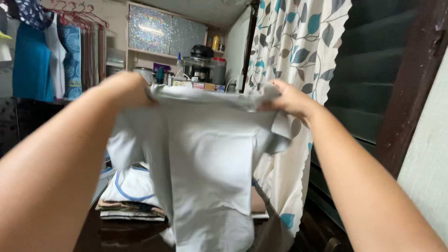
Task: The person folds multiple items of clothing, including shirts and a dress, on a dark table surface.
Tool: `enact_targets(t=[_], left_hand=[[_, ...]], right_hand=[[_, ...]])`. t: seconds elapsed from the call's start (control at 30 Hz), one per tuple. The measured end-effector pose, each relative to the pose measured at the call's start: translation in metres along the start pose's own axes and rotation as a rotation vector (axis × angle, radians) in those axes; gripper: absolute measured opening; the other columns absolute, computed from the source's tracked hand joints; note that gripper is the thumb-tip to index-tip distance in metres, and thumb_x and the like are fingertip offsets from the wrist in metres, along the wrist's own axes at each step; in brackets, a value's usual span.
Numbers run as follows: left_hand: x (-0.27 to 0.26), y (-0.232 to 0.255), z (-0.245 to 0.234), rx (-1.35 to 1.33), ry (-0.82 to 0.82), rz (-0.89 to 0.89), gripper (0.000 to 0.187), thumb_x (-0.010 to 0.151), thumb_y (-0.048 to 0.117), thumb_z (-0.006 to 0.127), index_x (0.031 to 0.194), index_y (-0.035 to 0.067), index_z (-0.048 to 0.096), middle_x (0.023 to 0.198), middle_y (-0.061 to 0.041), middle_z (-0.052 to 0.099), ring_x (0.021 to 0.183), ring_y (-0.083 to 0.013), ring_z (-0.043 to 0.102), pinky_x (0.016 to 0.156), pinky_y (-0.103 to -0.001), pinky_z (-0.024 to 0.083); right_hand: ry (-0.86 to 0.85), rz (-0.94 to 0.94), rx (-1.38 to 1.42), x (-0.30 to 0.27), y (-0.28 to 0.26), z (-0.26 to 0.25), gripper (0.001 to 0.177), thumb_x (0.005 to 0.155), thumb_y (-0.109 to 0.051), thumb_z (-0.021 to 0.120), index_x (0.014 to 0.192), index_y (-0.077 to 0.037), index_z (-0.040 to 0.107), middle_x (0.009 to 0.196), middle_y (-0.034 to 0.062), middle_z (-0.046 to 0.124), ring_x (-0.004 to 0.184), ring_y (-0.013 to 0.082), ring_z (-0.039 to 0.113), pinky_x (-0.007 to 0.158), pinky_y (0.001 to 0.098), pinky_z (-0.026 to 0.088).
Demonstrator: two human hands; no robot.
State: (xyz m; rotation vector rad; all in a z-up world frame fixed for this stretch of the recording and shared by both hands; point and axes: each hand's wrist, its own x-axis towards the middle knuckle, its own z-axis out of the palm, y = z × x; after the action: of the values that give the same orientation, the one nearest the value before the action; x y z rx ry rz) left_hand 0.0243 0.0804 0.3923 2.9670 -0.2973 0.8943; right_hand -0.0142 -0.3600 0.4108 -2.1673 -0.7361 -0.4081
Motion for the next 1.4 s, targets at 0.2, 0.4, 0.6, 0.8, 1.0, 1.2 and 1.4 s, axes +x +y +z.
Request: enact_targets(t=[0.2,0.4,0.6,0.8,1.0,1.2,1.4], left_hand=[[0.017,0.009,-0.023,0.052,1.009,-0.032,0.022,0.078,0.025,0.074,0.098,0.025,0.084,0.106,-0.015,0.075,0.103,-0.0364,0.071,0.086,-0.047,0.055],[0.004,0.042,-0.034,0.166,0.309,-0.009,0.024,0.089,0.023,0.065,0.107,0.018,0.079,0.11,-0.019,0.075,0.097,-0.0383,0.075,0.082,-0.048,0.058],[-0.031,0.023,-0.074,0.448,0.14,0.123,0.063,0.074,0.069,0.074,0.117,0.022,0.072,0.109,-0.009,0.076,0.102,-0.0284,0.073,0.087,-0.042,0.059],[-0.021,0.003,-0.043,0.052,0.709,-0.047,0.052,0.087,0.025,0.067,0.138,0.03,0.07,0.107,-0.012,0.077,0.098,-0.0293,0.073,0.083,-0.043,0.058],[-0.013,0.0,-0.033,0.014,1.009,-0.105,0.021,0.095,0.03,0.069,0.113,0.025,0.079,0.109,-0.008,0.077,0.108,-0.0304,0.07,0.09,-0.045,0.055],[0.026,-0.007,-0.037,0.258,0.276,-0.017,0.025,0.076,0.018,0.069,0.097,0.017,0.082,0.106,-0.014,0.075,0.101,-0.0351,0.071,0.087,-0.047,0.057],[0.075,-0.047,-0.033,0.235,-0.07,0.053,0.027,0.083,0.018,0.066,0.097,0.005,0.085,0.1,-0.02,0.081,0.087,-0.0322,0.078,0.074,-0.045,0.064]], right_hand=[[0.575,-0.089,-0.649,0.025,0.001,-0.011,0.025,0.084,-0.01,0.07,0.108,-0.012,0.077,0.1,0.0199,0.075,0.093,0.0336,0.072,0.083,0.0406,0.055],[0.641,-0.092,-0.7,0.036,0.001,-0.018,0.02,0.084,-0.008,0.069,0.101,-0.011,0.079,0.093,0.0218,0.074,0.088,0.0347,0.072,0.08,0.04,0.055],[0.525,-0.014,-0.545,0.041,0.021,-0.052,0.035,0.078,-0.001,0.059,0.104,-0.015,0.08,0.094,0.0181,0.077,0.088,0.032,0.074,0.079,0.0394,0.057],[0.411,0.007,-0.77,0.044,0.005,-0.034,0.035,0.079,-0.008,0.066,0.109,-0.018,0.08,0.099,0.0193,0.075,0.093,0.0339,0.072,0.086,0.0396,0.053],[0.637,-0.133,-0.548,0.041,-0.014,-0.036,0.04,0.083,-0.013,0.056,0.117,-0.018,0.077,0.101,0.0167,0.076,0.094,0.033,0.074,0.085,0.041,0.056],[0.628,0.003,-0.727,0.054,-0.007,-0.057,0.032,0.087,-0.011,0.065,0.116,-0.015,0.079,0.096,0.0191,0.075,0.083,0.0289,0.072,0.076,0.0378,0.055],[0.327,0.104,-0.369,0.043,0.005,-0.082,0.028,0.088,-0.006,0.065,0.112,-0.009,0.079,0.086,0.0098,0.073,0.074,0.017,0.062,0.066,0.0354,0.05]])
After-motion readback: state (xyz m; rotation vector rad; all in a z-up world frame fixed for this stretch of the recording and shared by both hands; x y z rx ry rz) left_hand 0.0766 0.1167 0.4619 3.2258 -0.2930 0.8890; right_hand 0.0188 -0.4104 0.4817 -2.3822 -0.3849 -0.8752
